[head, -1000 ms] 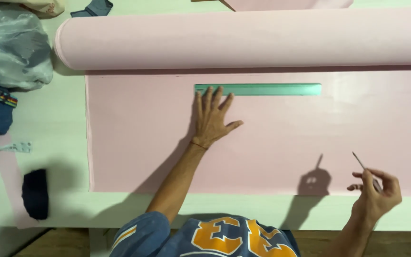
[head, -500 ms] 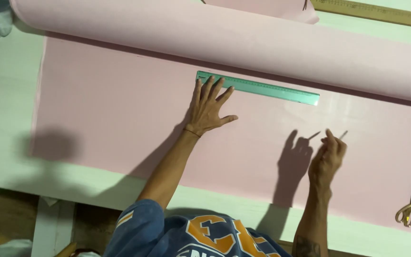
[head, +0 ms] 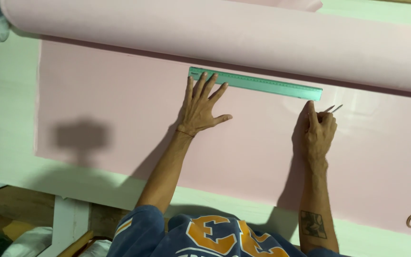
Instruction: Measuring and cutting a section of pink leather from a large roll using a ruler and scissors.
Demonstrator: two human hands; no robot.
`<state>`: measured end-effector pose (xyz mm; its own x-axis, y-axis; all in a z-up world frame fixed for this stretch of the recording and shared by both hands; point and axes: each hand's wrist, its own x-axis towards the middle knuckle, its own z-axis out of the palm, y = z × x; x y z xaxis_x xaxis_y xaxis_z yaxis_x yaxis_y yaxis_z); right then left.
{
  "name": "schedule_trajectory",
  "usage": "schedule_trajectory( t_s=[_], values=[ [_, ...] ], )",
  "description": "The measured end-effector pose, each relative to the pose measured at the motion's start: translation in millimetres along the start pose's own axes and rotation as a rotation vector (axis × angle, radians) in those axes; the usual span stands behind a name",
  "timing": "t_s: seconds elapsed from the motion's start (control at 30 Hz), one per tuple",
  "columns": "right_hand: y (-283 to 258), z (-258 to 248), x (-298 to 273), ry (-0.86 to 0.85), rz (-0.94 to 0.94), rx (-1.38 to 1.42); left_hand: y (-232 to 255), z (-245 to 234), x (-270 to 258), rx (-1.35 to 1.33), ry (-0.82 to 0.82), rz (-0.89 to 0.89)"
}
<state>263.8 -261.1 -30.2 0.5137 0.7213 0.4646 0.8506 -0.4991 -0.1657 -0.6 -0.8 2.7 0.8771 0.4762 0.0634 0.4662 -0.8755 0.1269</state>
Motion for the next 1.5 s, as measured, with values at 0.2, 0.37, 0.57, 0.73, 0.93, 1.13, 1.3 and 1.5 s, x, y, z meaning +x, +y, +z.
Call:
schedule_trajectory(
  t_s=[0.2,0.37,0.57,0.73,0.93,1.13,1.3,1.5],
  values=[
    [-7,-4,6,0.045,0.007,0.013,-1,2,0,0.034,0.019,0.015],
    [-2,-5,3,-0.011,0.002,0.024,-1,4,0,-0.001,0.015,0.016],
    [-9,-9,7,-0.052,0.057,0.361,-1,4,1,-0.001,0.054,0.016],
    [-66,8,52,-0.066,0.216,0.964,-2,5,1,0.01,0.042,0.006],
    [-154,36,132,-0.348,0.098,1.251,-4,14,2,-0.023,-0.18,-0.048],
    [-187,83,149,-0.374,-0.109,0.982,-1,-20,14,-0.041,-0.396,-0.102],
    [-190,84,149,-0.408,-0.142,0.956,12,-103,39,-0.051,-0.45,-0.099],
    [-198,80,155,-0.417,-0.153,0.899,12,-79,32,-0.076,-0.431,-0.097]
  ],
)
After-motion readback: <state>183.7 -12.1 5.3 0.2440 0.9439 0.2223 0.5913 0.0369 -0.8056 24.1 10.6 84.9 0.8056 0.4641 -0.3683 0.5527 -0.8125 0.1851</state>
